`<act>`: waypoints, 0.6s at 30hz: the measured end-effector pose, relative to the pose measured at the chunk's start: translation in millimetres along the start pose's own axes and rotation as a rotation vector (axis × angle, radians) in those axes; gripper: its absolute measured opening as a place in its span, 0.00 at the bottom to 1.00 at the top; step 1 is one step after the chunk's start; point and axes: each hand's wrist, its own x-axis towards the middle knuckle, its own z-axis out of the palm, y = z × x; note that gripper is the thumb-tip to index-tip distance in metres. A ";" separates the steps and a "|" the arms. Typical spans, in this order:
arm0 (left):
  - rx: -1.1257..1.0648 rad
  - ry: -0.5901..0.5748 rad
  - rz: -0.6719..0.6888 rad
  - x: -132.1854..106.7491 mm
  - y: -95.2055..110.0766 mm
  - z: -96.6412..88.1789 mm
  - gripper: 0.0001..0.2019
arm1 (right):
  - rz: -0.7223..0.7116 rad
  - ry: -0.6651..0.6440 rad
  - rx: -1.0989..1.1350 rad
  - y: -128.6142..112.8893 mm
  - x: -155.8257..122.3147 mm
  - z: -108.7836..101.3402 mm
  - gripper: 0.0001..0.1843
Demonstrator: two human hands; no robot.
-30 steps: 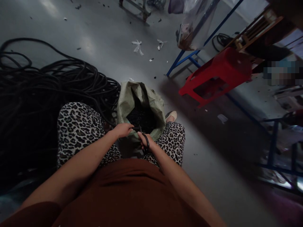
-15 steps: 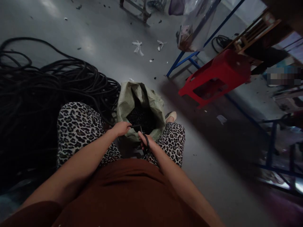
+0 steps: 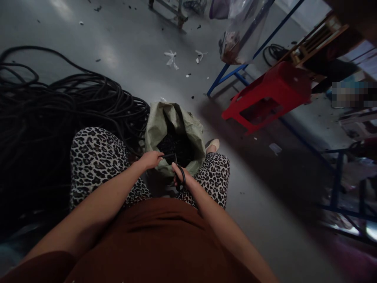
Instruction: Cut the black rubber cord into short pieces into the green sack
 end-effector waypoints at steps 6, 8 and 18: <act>0.007 -0.014 0.000 0.5 0.7 -0.1 0.20 | -0.011 -0.021 -0.038 -0.2 -0.1 0.5 0.31; 0.006 -0.009 0.018 0.5 0.3 0.9 0.20 | -0.018 -0.045 -0.064 0.2 -0.1 1.4 0.31; 0.013 -0.028 0.068 -0.8 -0.8 3.7 0.19 | -0.008 -0.068 -0.078 -4.7 -3.9 2.0 0.31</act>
